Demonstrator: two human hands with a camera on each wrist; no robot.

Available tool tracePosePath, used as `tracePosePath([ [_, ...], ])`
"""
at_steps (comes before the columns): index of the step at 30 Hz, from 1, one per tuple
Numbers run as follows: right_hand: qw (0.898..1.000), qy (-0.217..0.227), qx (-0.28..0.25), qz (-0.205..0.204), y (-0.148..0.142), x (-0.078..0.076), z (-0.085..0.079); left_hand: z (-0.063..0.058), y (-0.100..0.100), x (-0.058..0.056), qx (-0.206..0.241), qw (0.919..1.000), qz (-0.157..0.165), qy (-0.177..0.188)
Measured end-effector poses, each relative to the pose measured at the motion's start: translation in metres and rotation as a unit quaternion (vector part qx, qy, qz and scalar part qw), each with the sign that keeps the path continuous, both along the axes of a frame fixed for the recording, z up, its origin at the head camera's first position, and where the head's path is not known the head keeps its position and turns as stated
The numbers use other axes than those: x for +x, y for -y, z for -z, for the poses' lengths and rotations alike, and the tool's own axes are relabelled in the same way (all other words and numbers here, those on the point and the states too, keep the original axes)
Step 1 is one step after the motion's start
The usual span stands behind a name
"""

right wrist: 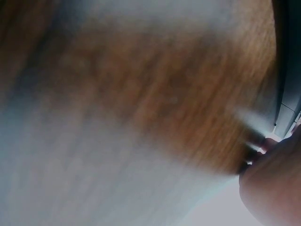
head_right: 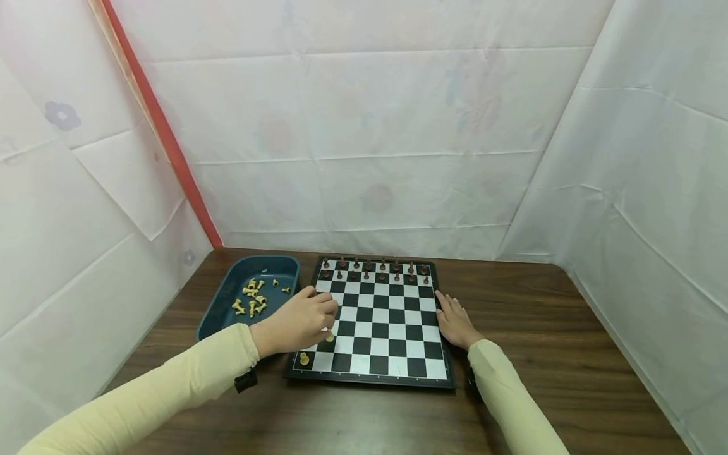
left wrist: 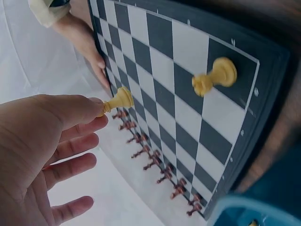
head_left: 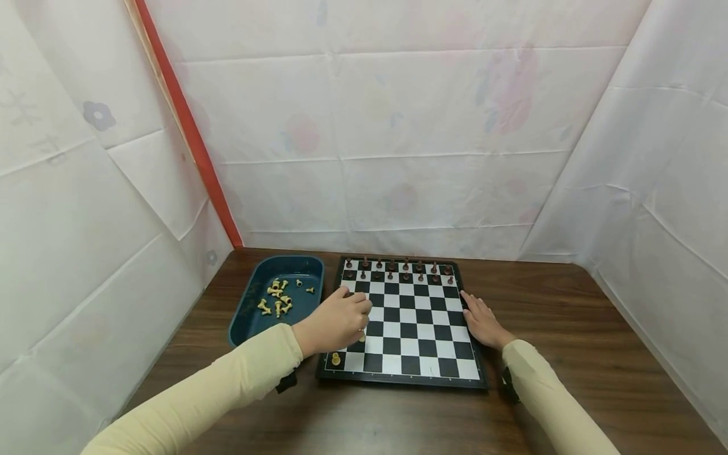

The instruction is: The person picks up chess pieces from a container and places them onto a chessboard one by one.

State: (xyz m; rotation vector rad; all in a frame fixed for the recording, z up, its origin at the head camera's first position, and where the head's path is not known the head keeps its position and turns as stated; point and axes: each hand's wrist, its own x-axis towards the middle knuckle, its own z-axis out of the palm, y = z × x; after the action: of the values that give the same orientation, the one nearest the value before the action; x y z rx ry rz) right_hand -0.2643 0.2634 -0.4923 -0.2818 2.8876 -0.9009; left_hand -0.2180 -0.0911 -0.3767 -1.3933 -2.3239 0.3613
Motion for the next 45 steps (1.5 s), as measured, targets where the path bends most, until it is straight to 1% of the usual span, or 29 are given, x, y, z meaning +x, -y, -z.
tracePosePath([
  [5,1.0,0.001,-0.002,-0.001,0.0,0.0,-0.001,0.006,-0.007,0.004,-0.003,0.9999,0.002,0.017],
  [15,1.0,0.002,-0.001,-0.003,0.0,0.0,-0.001,0.02,-0.019,0.011,-0.015,0.9995,0.006,0.027],
  [24,1.0,-0.003,-0.003,-0.002,0.001,0.0,-0.001,0.031,-0.022,0.016,-0.02,0.999,0.016,0.036],
  [30,1.0,-0.008,-0.001,-0.006,0.001,0.0,-0.001,0.036,-0.025,0.018,-0.029,0.9987,0.014,0.04],
  [36,1.0,-0.005,-0.003,-0.006,0.001,0.001,-0.002,0.039,-0.025,0.019,-0.044,0.9986,0.009,0.028],
  [39,1.0,-0.005,-0.002,-0.006,0.0,0.001,-0.002,0.039,-0.025,0.018,-0.044,0.9985,0.01,0.03],
  [42,1.0,-0.005,-0.003,-0.006,0.0,0.002,-0.003,0.035,-0.023,0.018,-0.04,0.9983,0.006,0.041],
  [45,1.0,-0.005,-0.002,-0.006,0.0,0.002,-0.003,0.024,-0.019,0.014,-0.032,0.9983,-0.004,0.048],
])
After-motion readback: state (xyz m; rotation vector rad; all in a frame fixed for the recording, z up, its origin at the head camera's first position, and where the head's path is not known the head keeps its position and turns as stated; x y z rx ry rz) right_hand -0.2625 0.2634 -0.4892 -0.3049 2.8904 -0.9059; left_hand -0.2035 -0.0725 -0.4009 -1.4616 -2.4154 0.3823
